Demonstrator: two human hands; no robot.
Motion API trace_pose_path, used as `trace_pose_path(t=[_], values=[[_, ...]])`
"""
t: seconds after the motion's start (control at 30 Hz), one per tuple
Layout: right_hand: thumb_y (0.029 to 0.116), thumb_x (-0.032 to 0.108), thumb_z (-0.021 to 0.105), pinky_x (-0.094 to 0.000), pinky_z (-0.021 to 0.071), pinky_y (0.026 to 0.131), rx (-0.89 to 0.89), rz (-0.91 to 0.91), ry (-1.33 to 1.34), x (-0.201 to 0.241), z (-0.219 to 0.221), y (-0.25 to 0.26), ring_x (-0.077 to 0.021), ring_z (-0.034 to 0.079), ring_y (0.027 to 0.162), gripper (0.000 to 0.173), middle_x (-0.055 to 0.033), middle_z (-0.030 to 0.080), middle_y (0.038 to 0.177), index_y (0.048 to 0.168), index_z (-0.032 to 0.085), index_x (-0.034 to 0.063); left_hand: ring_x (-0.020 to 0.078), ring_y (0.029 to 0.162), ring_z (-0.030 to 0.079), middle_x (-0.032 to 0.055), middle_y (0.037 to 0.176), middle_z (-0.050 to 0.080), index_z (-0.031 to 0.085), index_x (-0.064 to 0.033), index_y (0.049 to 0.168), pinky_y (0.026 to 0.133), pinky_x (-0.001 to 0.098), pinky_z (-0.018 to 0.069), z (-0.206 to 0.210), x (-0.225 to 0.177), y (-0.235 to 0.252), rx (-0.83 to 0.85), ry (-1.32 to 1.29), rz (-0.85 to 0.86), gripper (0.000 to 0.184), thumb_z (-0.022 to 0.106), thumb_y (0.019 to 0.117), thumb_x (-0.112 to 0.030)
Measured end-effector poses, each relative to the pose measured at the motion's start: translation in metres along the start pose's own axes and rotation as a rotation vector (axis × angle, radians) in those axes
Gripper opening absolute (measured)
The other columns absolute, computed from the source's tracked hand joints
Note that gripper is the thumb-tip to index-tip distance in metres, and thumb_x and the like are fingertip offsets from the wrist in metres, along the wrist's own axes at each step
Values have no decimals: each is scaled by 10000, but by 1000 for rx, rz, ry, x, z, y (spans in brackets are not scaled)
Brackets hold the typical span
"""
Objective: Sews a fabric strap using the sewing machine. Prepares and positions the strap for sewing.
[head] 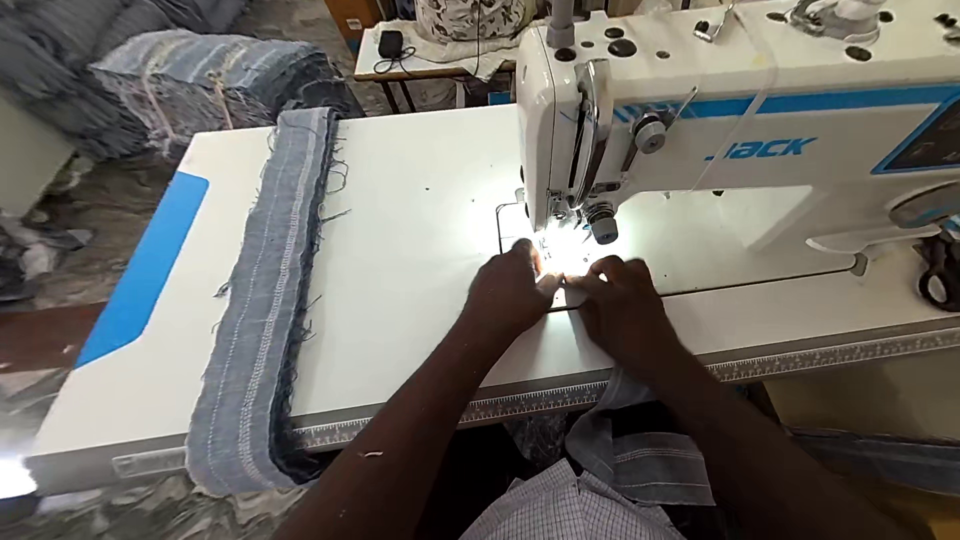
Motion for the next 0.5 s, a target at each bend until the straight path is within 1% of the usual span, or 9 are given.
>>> trace_pose_path(t=[0.07,0.1,0.13,0.17,0.23,0.3,0.37,0.43,0.5], values=[[929,132,602,-441,502,908,35,-155,65,-11,1,15,-291,580,1079,287,-58,662,1111,1130,786,222,271,713,664,61,769,639,608,-103,1159,622,506,540,-11,-8,-23,-171,116,134,330,609,1001,-392],[939,126,595,-435,488,920,45,-214,89,-13,0,21,-284,568,1087,282,-48,659,1108,1118,789,227,279,792,674,74,868,662,625,-108,1248,669,498,561,-11,-18,-37,-230,150,241,364,597,1017,-388],[945,127,593,-423,488,921,46,-253,98,-14,-2,24,-278,567,1085,273,-41,659,1107,1104,791,227,294,905,653,88,1013,665,608,-142,1375,734,486,551,-6,-25,-49,-250,189,346,438,579,1023,-402],[945,122,600,-411,485,916,49,-271,104,-14,-2,24,-273,565,1076,252,-42,656,1103,1081,790,217,309,978,604,91,1122,643,577,-188,1453,760,476,502,3,-27,-57,-247,233,413,497,541,1031,-448],[940,113,603,-395,486,906,47,-267,114,-13,-2,22,-263,569,1059,251,-36,663,1096,1073,793,208,305,1035,554,73,1219,625,625,-207,1419,788,457,444,15,-25,-65,-253,297,459,546,444,1042,-558],[938,111,561,-384,495,887,22,-265,113,-13,-4,22,-248,585,1041,334,-29,676,1090,1162,782,223,291,1095,549,45,1307,607,648,-211,1385,823,455,444,16,-24,-62,-239,325,443,573,411,1035,-599],[959,122,545,-404,491,882,42,-274,96,-13,0,24,-255,578,1039,362,-36,657,1104,1220,768,238,280,1167,537,10,1414,573,652,-215,1367,853,459,437,14,-24,-59,-235,332,436,551,410,1040,-586],[985,154,546,-413,481,884,54,-283,68,-16,5,34,-263,571,1027,332,-52,644,1089,1200,778,254,271,1162,528,-7,1444,554,639,-212,1386,848,457,423,12,-24,-51,-231,345,423,514,408,1060,-536],[982,153,553,-426,471,871,54,-296,31,-19,9,46,-288,565,1004,318,-88,632,1046,1181,783,246,272,1164,521,-12,1452,543,626,-212,1404,845,467,409,10,-23,-41,-235,353,394,477,406,1072,-474]])
Point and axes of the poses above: each hand's wrist, its own y-axis towards the middle knuckle, its own z-axis out of the palm, x = y × z, the point moved 10 cm from there along y, towards the middle knuckle
